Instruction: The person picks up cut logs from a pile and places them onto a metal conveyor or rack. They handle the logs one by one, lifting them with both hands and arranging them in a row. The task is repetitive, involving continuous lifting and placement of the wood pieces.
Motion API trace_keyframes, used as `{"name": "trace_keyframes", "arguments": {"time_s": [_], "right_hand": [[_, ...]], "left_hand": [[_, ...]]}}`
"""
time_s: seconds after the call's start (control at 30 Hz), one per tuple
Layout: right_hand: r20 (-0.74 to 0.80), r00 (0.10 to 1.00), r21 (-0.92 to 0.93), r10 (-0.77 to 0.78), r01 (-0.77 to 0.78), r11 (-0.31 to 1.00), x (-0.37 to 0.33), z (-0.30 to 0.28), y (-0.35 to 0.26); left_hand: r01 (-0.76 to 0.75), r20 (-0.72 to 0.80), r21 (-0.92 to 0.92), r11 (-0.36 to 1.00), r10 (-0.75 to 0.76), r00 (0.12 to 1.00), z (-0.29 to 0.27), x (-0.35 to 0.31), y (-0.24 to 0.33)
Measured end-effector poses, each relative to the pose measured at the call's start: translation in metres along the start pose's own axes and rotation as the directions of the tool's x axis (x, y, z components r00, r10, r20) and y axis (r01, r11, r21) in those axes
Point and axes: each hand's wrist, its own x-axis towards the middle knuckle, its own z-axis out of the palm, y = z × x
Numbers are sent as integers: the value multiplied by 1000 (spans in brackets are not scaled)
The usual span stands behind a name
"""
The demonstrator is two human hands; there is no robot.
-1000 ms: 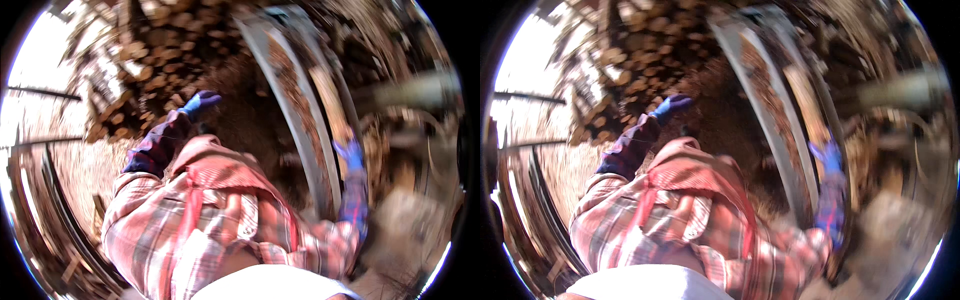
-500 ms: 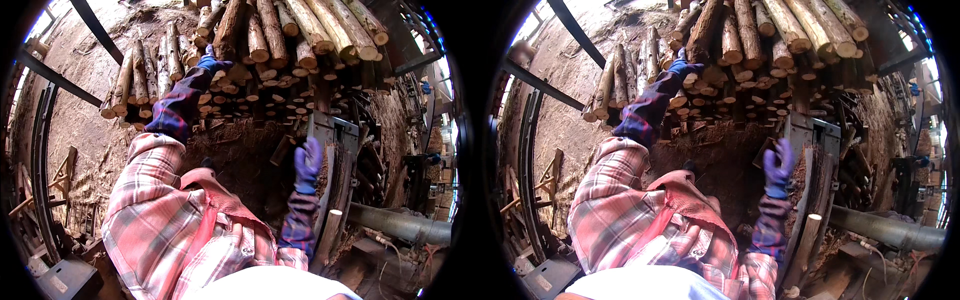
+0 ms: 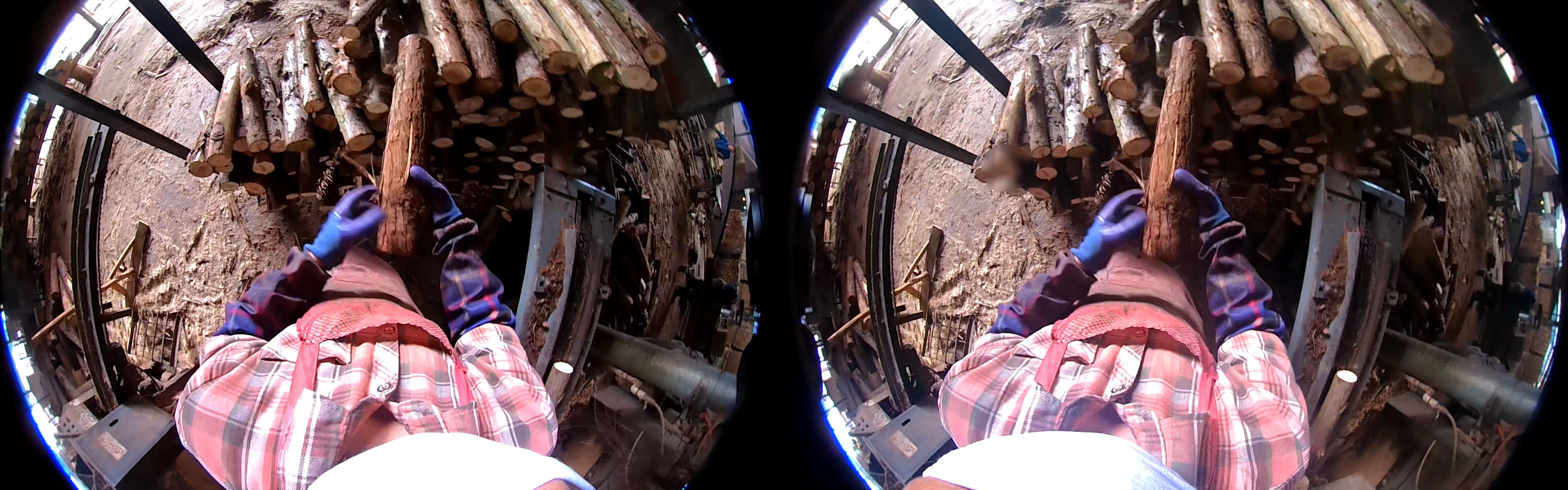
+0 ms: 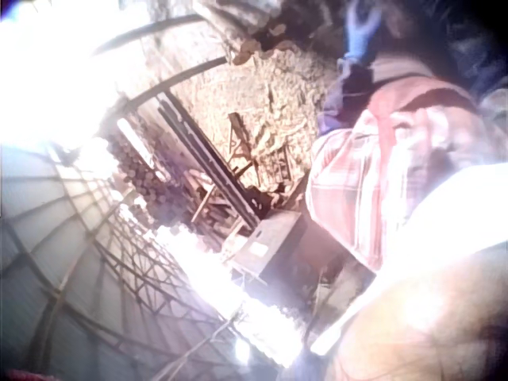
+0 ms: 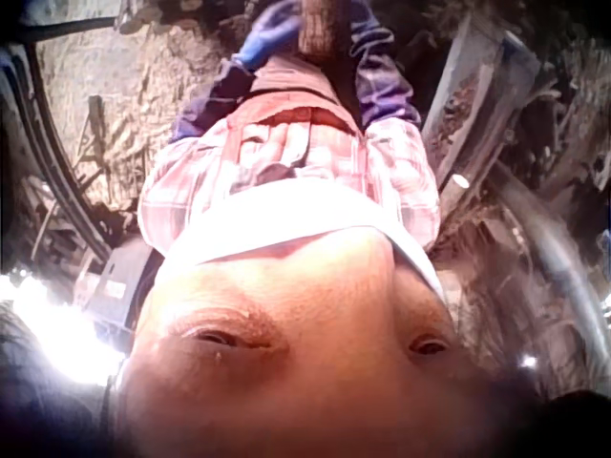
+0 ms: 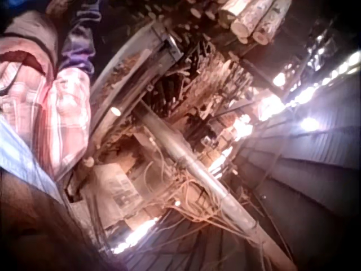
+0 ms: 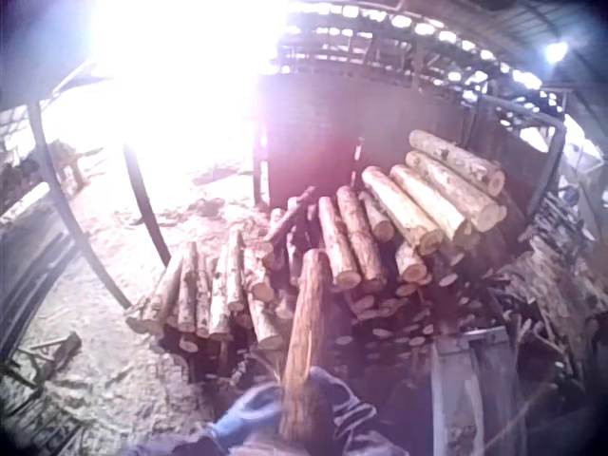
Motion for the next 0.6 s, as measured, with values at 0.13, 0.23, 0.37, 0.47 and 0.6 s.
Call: {"name": "trace_keyframes", "arguments": {"time_s": [0.13, 0.23, 0.37, 0.47, 0.6], "right_hand": [[-218, 908, -542, -357, 191, 818, -62, -18, 32], [-191, 762, -826, -619, 215, 520, -123, -24, 59], [-191, 608, -873, -770, 253, 416, -241, -55, 67], [-121, 685, -664, -719, 482, 571, -279, -66, 77], [-135, 384, -855, -913, 420, 303, -338, -73, 71]], "left_hand": [[-29, 14, -69, 997, 30, 999, 6, 42, -12], [-73, 94, -63, 995, 78, 992, 61, 65, -56], [-210, 318, -397, 894, 348, 882, 154, 58, -116], [-426, 319, -310, 850, 515, 795, 200, 48, -134], [-693, 618, -525, 495, 781, 90, 304, 60, -93]]}}
